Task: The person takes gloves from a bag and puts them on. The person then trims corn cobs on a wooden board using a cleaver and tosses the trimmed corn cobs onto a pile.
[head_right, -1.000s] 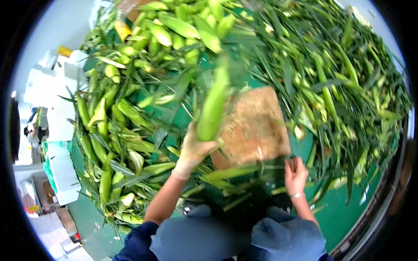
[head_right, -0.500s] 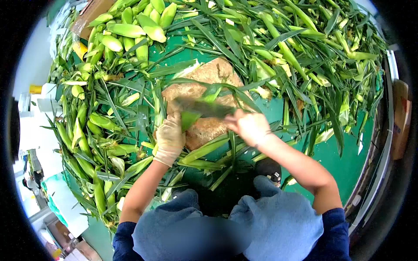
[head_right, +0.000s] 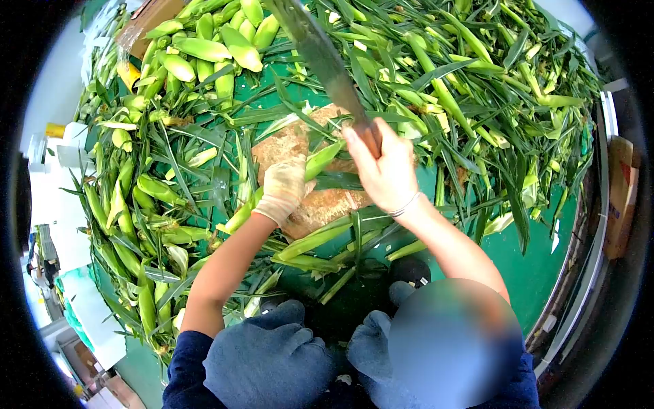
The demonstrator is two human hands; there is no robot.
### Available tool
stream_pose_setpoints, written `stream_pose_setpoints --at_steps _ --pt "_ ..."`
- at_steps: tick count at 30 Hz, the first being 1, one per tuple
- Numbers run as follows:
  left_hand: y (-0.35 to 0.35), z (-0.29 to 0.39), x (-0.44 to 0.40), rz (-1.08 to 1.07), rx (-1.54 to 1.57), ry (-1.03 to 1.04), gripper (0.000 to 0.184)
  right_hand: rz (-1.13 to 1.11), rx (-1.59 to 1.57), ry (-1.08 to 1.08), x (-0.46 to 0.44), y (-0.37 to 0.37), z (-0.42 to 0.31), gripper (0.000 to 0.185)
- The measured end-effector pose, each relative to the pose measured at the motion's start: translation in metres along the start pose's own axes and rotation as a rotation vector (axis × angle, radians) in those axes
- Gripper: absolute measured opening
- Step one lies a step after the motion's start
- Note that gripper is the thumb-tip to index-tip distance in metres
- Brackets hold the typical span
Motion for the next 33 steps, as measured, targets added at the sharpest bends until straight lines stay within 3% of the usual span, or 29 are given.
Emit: stream_pose_setpoints --at_steps 3,5,6,7,8,10,14,17,18,20,21,24,26,27,28,29,31,32,33 --pt "-0.001 0.001 0.001 -0.028 -0.045 0.001 0.047 -0.127 0.266 -0.057 0.048 0.047 0.073 0.028" --pt "-0.017 -0.008 0.011 0.018 -0.029 0.11 0.048 -0.563 0.414 0.187 0.073 0.046 0.118 0.039" --pt "-0.023 -0.008 0.012 0.062 0.004 0.198 0.049 -0.581 0.448 0.292 0.069 0.029 0.123 0.042" --pt "-0.036 -0.006 0.013 -0.06 -0.035 -0.046 0.05 -0.599 0.483 0.397 0.066 0.013 0.128 0.045" --pt "-0.055 -0.001 0.02 0.018 0.065 -0.089 0.052 -0.577 0.528 0.446 0.068 0.004 0.139 0.046" --pt "-0.085 0.007 0.019 0.216 0.681 -0.099 0.051 -0.404 0.487 0.462 0.062 -0.007 0.139 0.048" --pt "-0.089 -0.007 0.01 0.551 1.649 -0.185 0.039 -0.078 0.128 0.37 0.029 -0.034 0.066 0.037" --pt "-0.029 -0.051 0.012 0.65 2.028 -0.4 0.032 0.215 -0.266 0.119 0.006 -0.04 0.005 0.037" --pt "-0.02 -0.059 0.017 0.627 2.087 -0.547 0.034 0.279 -0.295 0.073 0.007 -0.034 0.007 0.038" --pt "-0.013 -0.066 0.025 0.625 2.134 -0.599 0.036 0.383 -0.29 -0.012 0.015 -0.006 0.029 0.041" --pt "-0.011 -0.067 0.026 0.632 2.14 -0.598 0.036 0.344 -0.227 0.025 0.027 0.02 0.047 0.036" --pt "-0.019 -0.061 0.031 0.686 2.075 -0.619 0.038 -0.227 -0.008 0.314 0.076 0.103 0.108 0.036" --pt "-0.049 -0.034 0.043 0.712 1.444 -0.615 0.035 -0.375 0.081 0.346 0.07 0.104 0.121 0.04" --pt "-0.048 -0.02 0.045 0.697 1.484 -0.351 0.03 -0.421 0.124 0.343 0.065 0.102 0.127 0.041" --pt "-0.052 0.01 0.05 0.793 1.222 -0.286 0.024 -0.459 0.27 0.326 0.063 0.1 0.123 0.04" --pt "-0.047 0.033 0.046 0.855 0.986 -0.08 0.024 -0.498 0.415 0.307 0.061 0.098 0.118 0.041" --pt "-0.061 0.074 0.037 0.822 0.511 0.18 0.023 -0.502 0.654 0.176 0.053 0.086 0.093 0.036" --pt "-0.065 0.08 0.031 0.788 0.425 0.237 0.023 -0.489 0.742 0.053 0.049 0.082 0.087 0.032" --pt "-0.069 0.069 0.025 0.739 0.483 0.188 0.024 -0.542 0.849 0.071 0.043 0.078 0.09 0.032"
Point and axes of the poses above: each hand's wrist, its own x-axis away from the middle knuckle, its own y-axis out of the palm, z = x × y, the point moved 4 cm from there along -x, towards the middle knuckle, and after that the axes turned 14 degrees about x, right-handed, at the moved point
